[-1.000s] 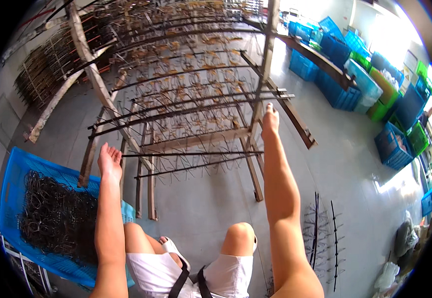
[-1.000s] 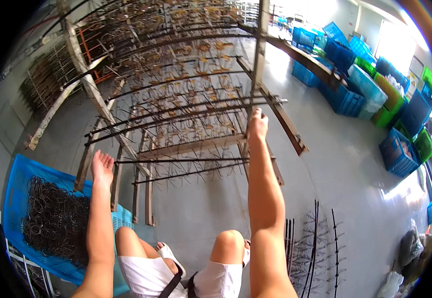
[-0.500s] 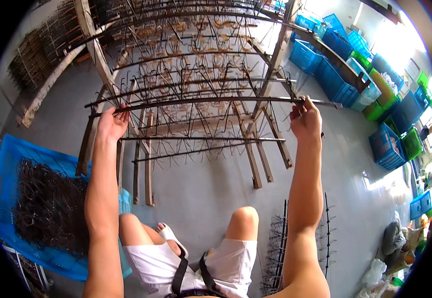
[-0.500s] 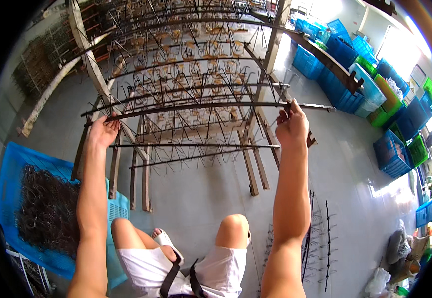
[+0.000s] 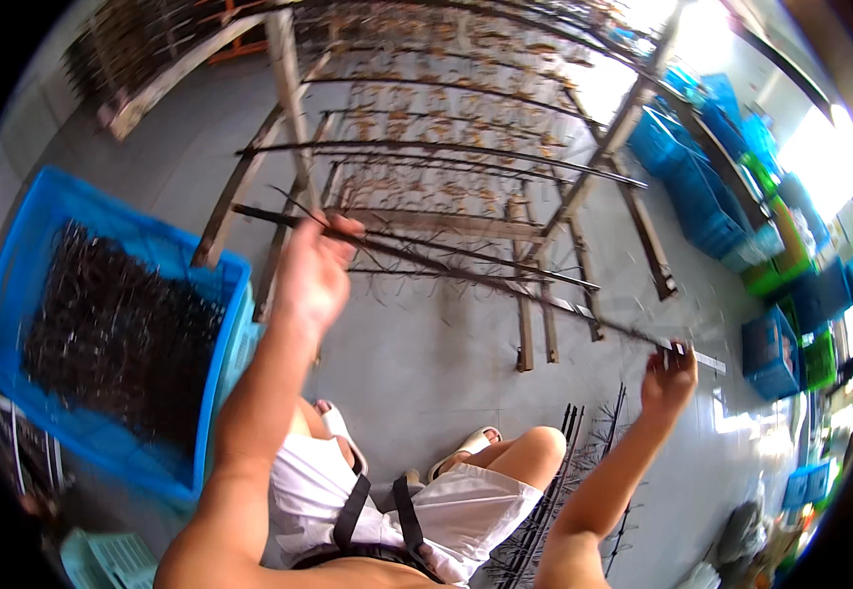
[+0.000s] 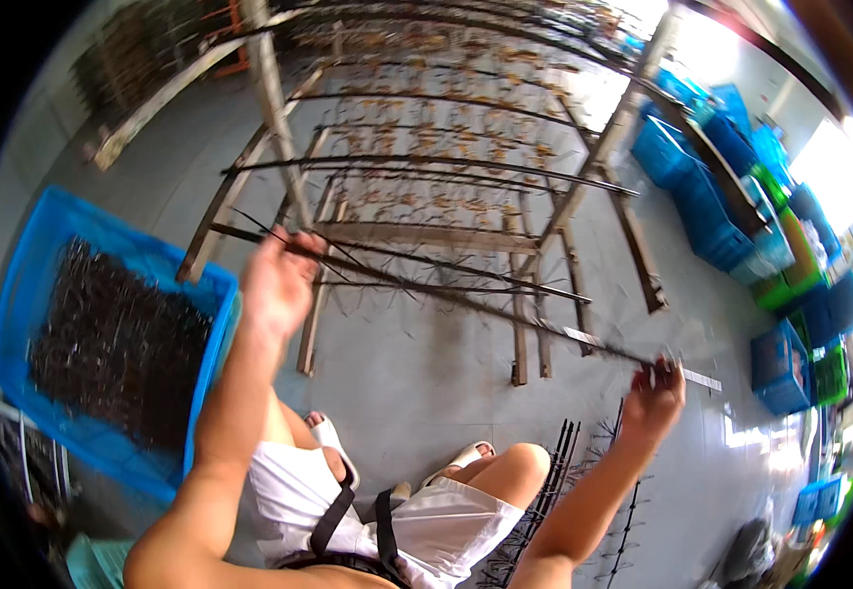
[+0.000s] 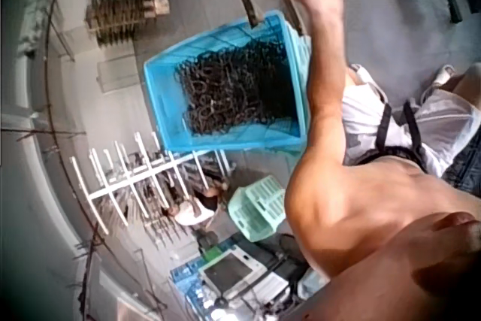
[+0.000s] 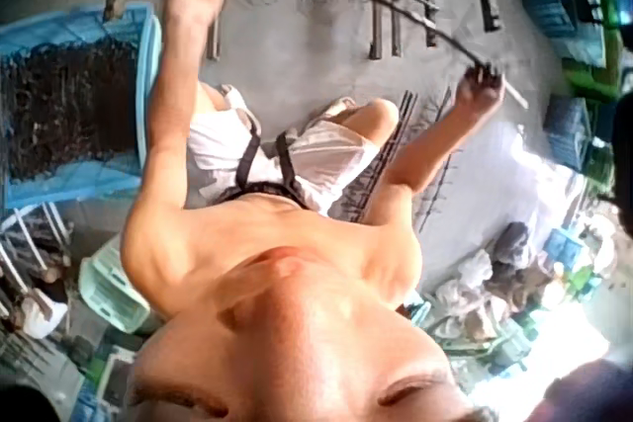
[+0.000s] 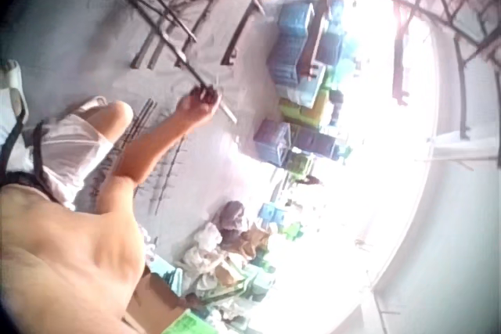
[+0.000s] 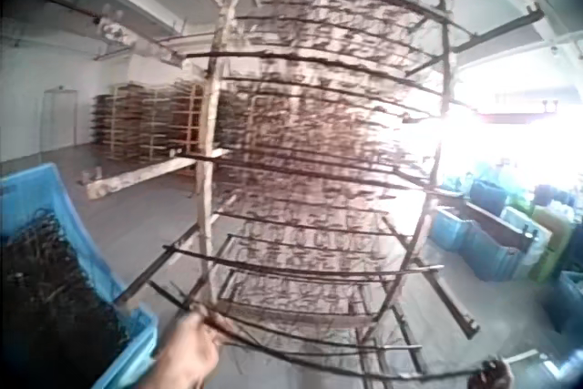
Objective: The person sits on a stool and repeatedly picks up metal wire loops from a blue basket, attaching them to hooks on a multi-tiered wooden rack. The person also adjusts the position of the rack and the loops on the hooks.
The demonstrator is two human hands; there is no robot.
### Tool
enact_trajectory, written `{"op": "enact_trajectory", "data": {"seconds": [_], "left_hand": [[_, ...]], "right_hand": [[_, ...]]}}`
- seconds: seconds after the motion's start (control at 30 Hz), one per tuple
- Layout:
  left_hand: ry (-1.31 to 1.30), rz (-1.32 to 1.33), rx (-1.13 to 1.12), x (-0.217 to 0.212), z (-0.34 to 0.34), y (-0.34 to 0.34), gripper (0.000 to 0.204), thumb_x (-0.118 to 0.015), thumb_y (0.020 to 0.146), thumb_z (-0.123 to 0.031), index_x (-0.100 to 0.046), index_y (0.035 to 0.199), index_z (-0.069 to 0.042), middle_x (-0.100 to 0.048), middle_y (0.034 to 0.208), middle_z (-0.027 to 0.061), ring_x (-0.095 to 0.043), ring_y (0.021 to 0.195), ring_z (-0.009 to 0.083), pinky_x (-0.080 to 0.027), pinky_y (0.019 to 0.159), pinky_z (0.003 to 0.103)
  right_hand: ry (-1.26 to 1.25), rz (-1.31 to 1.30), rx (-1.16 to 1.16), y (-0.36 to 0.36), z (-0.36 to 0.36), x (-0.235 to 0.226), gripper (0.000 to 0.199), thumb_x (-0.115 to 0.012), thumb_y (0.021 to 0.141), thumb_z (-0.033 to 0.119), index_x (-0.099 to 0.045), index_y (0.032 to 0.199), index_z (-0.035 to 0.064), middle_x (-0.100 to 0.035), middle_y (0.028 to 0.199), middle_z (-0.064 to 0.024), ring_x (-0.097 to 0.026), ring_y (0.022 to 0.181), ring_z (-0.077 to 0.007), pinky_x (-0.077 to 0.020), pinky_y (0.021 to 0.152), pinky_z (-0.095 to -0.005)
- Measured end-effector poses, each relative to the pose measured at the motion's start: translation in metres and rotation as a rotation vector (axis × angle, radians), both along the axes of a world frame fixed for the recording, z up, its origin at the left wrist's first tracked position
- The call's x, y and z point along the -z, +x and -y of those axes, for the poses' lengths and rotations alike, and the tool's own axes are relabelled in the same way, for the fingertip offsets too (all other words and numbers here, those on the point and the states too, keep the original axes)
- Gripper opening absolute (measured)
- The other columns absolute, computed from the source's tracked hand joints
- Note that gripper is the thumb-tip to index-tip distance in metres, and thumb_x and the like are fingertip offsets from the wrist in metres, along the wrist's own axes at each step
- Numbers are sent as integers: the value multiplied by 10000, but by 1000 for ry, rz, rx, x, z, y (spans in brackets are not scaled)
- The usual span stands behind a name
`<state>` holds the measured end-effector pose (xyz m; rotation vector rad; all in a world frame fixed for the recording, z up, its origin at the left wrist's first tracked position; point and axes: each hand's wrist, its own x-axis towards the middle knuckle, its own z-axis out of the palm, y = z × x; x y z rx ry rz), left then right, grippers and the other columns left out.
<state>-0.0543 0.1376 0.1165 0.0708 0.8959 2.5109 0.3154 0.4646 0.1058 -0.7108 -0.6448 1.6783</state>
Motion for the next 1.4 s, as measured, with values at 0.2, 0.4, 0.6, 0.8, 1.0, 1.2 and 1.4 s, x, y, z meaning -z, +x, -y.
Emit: {"op": "enact_trajectory", "data": {"seconds": [0.2,0.4,0.6,0.8,1.0,1.2,1.4], "left_hand": [[-335,564,135,167,-4,34,165,-442,910,-218,-477,806,-95,-603,765,59,-581,727,172,-393,633,285],[-273,743,-108,343,4,-70,189,-472,851,-229,-428,736,-85,-558,702,87,-566,618,217,-372,441,269],[-309,615,-51,393,10,-118,173,-542,794,-256,-466,714,-122,-572,877,71,-507,899,217,-369,856,346],[-310,652,109,416,-11,-132,195,-492,867,-306,-502,764,-141,-576,996,22,-483,922,202,-365,857,340],[-380,589,92,402,6,-146,273,-472,914,-362,-519,899,-94,-567,1027,23,-538,896,219,-458,828,356],[-397,610,50,395,4,-144,337,-487,903,-394,-512,914,-59,-556,972,44,-544,826,212,-482,772,342],[-693,646,-411,376,32,-122,258,-550,847,-330,-530,870,-74,-545,837,28,-528,736,156,-477,655,310]], "right_hand": [[-427,441,-226,60,-41,150,129,-532,807,265,-545,818,138,-547,833,10,-499,748,-206,-348,610,-320],[-725,664,-300,-52,-29,283,199,-595,754,278,-561,912,163,-518,1018,25,-429,1008,-275,-342,831,-437],[-682,362,-293,-153,-76,390,102,-639,794,202,-630,890,170,-541,738,28,-496,605,-145,-381,611,-314],[-554,354,-350,-186,-130,426,110,-548,887,184,-602,961,122,-571,861,10,-553,777,-165,-435,732,-333],[-571,621,-186,-204,-111,372,217,-499,902,264,-556,900,54,-560,836,-23,-554,825,-159,-470,674,-302],[-262,237,230,-215,-80,216,325,-498,912,376,-577,856,66,-617,884,-84,-571,750,-180,-427,748,-356],[-342,-38,-5,-246,-118,188,193,-443,958,175,-498,855,22,-539,784,-73,-570,720,-233,-515,707,-365]]}}
